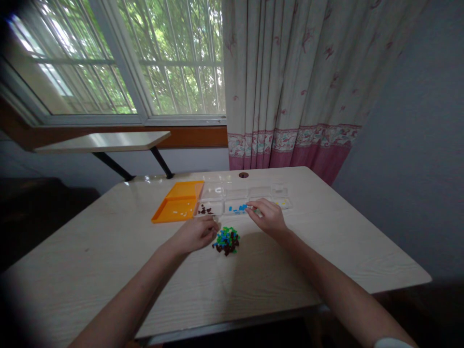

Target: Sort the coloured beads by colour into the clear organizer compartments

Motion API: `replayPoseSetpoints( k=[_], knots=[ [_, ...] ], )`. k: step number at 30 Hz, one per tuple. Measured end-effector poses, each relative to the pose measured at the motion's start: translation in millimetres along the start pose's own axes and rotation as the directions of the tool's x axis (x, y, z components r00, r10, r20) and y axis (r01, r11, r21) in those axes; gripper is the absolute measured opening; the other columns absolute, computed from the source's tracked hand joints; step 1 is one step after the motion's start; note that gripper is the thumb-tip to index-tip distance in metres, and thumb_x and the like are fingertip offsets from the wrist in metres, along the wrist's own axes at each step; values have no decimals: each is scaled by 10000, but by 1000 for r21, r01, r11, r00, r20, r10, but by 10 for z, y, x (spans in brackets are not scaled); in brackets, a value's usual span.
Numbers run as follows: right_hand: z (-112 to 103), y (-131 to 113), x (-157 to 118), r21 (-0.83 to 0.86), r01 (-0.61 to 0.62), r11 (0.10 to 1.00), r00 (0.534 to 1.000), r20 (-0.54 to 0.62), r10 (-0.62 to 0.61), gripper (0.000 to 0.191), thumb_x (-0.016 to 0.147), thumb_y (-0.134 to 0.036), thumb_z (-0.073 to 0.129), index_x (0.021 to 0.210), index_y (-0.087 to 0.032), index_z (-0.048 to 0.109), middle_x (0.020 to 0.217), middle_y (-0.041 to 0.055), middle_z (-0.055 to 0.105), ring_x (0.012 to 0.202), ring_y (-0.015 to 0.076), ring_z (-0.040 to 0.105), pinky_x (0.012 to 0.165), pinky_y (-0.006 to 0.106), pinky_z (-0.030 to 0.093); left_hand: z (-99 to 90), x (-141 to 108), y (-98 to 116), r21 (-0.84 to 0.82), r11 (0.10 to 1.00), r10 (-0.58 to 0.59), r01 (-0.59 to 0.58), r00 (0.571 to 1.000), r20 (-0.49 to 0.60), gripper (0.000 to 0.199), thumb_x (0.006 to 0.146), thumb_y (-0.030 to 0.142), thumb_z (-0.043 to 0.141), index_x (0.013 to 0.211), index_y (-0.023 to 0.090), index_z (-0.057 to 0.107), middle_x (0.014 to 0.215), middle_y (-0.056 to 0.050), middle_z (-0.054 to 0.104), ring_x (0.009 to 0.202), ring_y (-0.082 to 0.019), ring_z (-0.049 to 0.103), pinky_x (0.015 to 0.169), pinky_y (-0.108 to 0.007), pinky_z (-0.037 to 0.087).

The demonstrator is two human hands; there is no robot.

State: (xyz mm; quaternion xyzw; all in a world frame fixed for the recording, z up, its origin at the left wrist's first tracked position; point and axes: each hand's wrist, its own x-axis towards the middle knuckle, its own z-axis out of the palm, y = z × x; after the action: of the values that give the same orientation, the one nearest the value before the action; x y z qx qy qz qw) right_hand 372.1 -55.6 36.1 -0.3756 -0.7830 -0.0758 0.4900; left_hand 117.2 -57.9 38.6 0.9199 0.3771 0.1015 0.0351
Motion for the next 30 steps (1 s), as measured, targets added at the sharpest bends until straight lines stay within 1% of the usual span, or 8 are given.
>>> replayPoseSetpoints(
  k=[3, 6, 11, 17, 21, 24, 27, 30],
  knots=[
    [18, 18, -8, 1, -17, 1000, 1000, 13, 17, 128, 782, -236, 571, 886, -186, 626, 705, 17, 617, 622, 107, 550, 603, 213, 431, 0, 4, 2, 0, 1000, 0, 0, 1000, 8, 197, 795, 201, 397, 834, 198, 590, 817, -34, 555, 735, -143, 537, 640, -232, 412],
    [60, 54, -8, -17, -66, 998, 996, 64, 67, 138, 798, -263, 551, 886, -187, 626, 750, 26, 624, 665, 114, 562, 635, 215, 431, 0, 4, 0, -9, 1000, -10, 10, 1000, 19, 198, 797, 211, 401, 840, 197, 594, 832, -36, 562, 749, -143, 542, 651, -232, 412],
    [198, 153, 11, -106, -171, 980, 969, 164, 187, 177, 817, -310, 515, 886, -192, 628, 768, 27, 620, 681, 122, 568, 645, 222, 424, 3, 2, 4, 5, 1000, -17, 17, 999, 30, 185, 780, 204, 422, 831, 190, 599, 817, -37, 571, 745, -147, 545, 647, -232, 407],
    [259, 200, 4, -162, -219, 962, 948, 199, 249, 219, 813, -329, 510, 952, -200, 620, 777, 23, 617, 696, 135, 573, 660, 236, 426, -15, 7, 6, -24, 1000, 5, -4, 999, 34, 186, 801, 216, 407, 805, 193, 592, 800, -31, 574, 727, -143, 544, 630, -226, 397],
    [212, 121, -34, -110, -204, 973, 947, 230, 224, 183, 825, -276, 480, 902, -197, 626, 775, 25, 620, 684, 128, 571, 648, 230, 428, -21, 13, 12, -95, 995, -8, 9, 1000, 9, 177, 811, 226, 408, 790, 173, 576, 788, -38, 571, 728, -144, 541, 636, -227, 396],
    [226, 16, -81, -53, -151, 987, 949, 271, 159, 163, 817, -256, 488, 877, -197, 628, 746, 21, 623, 653, 116, 573, 627, 216, 432, -11, 25, 50, -236, 971, -39, 22, 997, -65, 170, 820, 225, 407, 802, 165, 565, 786, -39, 571, 732, -139, 532, 653, -228, 398],
    [275, -107, -125, 7, -60, 998, 958, 280, 56, 142, 810, -265, 510, 861, -201, 626, 753, 18, 639, 657, 108, 582, 634, 205, 432, 17, 54, 115, -436, 899, -102, 25, 983, -153, 163, 829, 220, 406, 809, 155, 554, 774, -36, 575, 722, -128, 524, 651, -219, 398],
    [301, -220, -147, 26, 38, 999, 955, 294, -43, 139, 816, -280, 514, 872, -209, 620, 741, 15, 645, 660, 108, 584, 631, 204, 422, 64, 95, 174, -595, 804, -159, 20, 971, -181, 172, 832, 240, 416, 799, 142, 553, 742, -34, 577, 693, -122, 521, 622, -210, 400]
  ],
)
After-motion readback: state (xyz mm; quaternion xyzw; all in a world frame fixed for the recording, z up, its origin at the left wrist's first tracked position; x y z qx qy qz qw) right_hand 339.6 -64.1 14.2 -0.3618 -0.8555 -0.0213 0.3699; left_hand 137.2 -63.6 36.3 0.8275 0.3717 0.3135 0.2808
